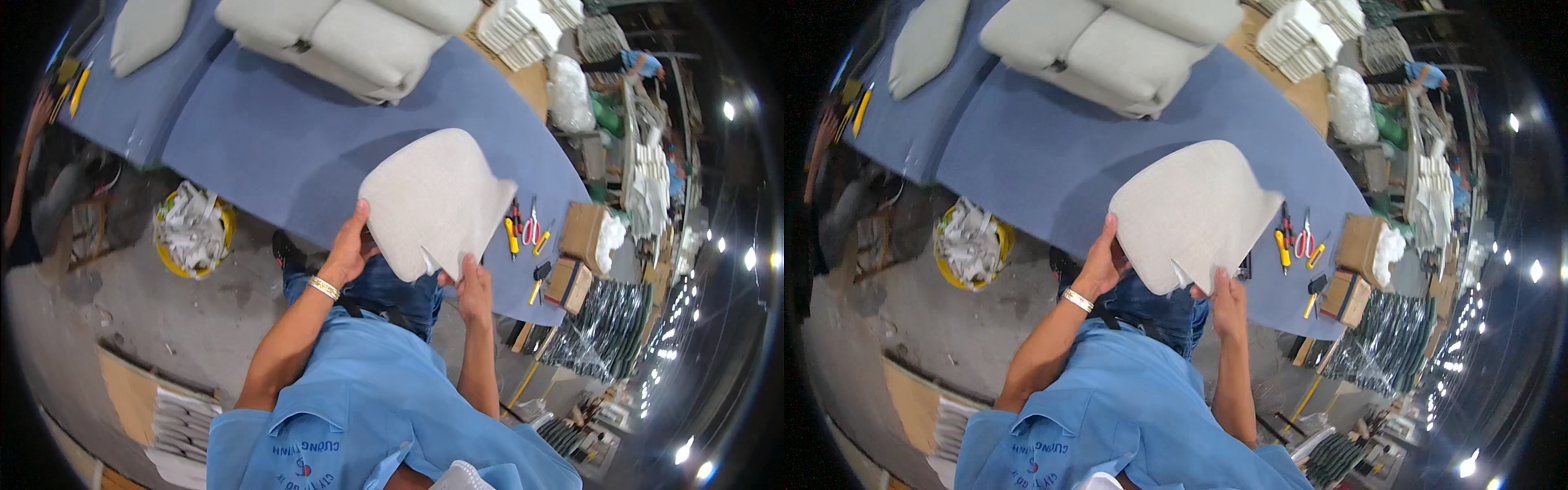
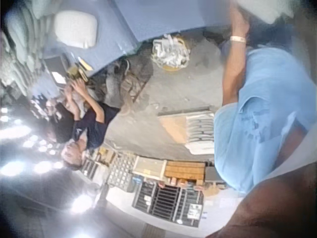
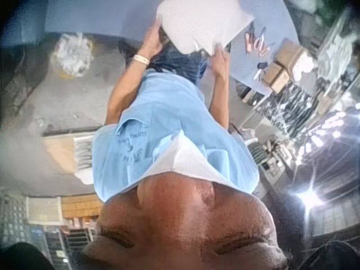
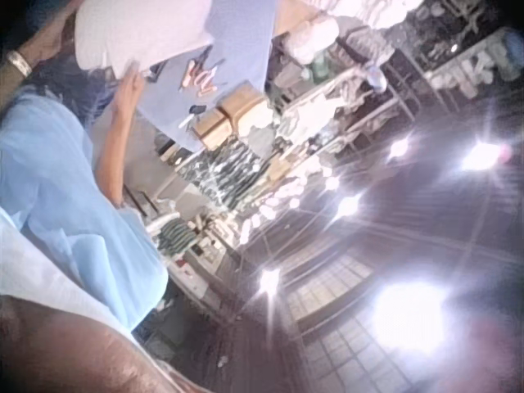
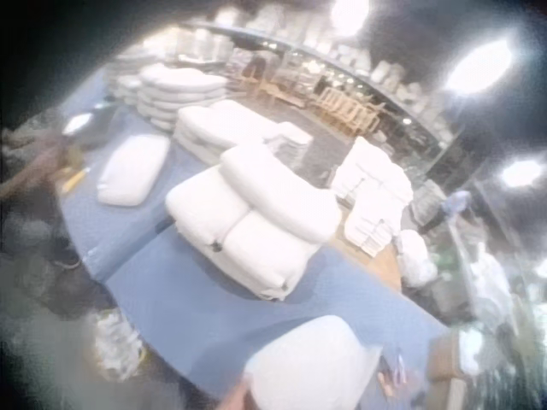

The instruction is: The person assembles cushion covers by folding fabric around foam inserts, using a staple gun to secure edges, and trimming excess material with scissors. The person handles multiple cushion units one at a time and places finished pieces on a nearby stack.

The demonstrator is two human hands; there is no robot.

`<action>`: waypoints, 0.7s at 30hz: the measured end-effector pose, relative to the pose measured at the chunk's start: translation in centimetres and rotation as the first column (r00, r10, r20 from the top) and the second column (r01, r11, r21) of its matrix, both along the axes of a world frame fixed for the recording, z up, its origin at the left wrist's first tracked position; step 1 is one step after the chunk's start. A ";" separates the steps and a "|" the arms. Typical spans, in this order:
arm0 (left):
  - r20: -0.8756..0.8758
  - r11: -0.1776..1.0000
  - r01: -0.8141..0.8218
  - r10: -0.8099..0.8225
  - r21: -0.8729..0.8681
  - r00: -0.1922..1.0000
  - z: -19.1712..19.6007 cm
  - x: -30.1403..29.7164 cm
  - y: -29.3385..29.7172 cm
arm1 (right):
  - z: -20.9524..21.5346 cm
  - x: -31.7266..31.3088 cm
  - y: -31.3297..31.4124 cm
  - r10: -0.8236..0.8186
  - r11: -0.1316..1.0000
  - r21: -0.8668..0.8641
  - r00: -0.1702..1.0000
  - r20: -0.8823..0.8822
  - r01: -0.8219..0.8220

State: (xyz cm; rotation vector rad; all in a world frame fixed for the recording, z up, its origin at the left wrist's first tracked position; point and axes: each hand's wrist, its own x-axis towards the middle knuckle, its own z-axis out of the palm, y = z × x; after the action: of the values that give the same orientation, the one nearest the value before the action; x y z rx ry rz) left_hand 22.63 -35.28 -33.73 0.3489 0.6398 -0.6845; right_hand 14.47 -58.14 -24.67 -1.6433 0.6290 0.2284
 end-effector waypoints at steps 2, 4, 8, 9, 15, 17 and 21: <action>0.373 0.980 0.016 -0.090 0.197 0.924 2.8 1.2 -3.1 | -2.4 -3.6 -2.5 -0.062 0.993 0.095 0.997 -0.042 0.066; 0.676 0.907 -0.044 -0.278 0.418 0.682 6.4 2.4 -5.6 | -4.4 -5.4 -2.9 -0.117 0.975 0.175 0.988 -0.105 0.134; 0.752 0.815 -0.103 -0.468 0.571 0.464 9.8 1.6 -7.8 | -4.4 -4.8 -3.3 -0.328 0.893 0.255 0.924 -0.195 0.371; 0.763 0.822 -0.110 -0.456 0.558 0.459 10.0 1.2 -8.1 | -5.1 -4.3 -3.7 -0.423 0.836 0.307 0.890 -0.168 0.455; 0.802 0.806 -0.171 -0.492 0.567 0.338 14.0 1.1 -5.1 | -8.0 4.0 -5.3 -0.552 0.680 0.516 0.827 -0.108 0.521; 0.820 0.764 -0.304 -0.556 0.569 0.137 15.9 1.3 -1.7 | -9.0 6.5 -5.0 -0.582 0.714 0.448 0.812 -0.047 0.538; 0.805 0.694 -0.454 -0.585 0.559 0.095 15.8 -0.3 5.7 | -8.8 11.3 -2.1 -0.309 0.932 -0.107 0.915 0.261 0.345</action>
State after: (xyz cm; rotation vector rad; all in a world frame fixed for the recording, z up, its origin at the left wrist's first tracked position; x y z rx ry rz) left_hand 22.30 -29.61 -17.96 1.5320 -0.6217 -0.0486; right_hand 25.80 -60.24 -33.51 -1.6478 0.7377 -0.2676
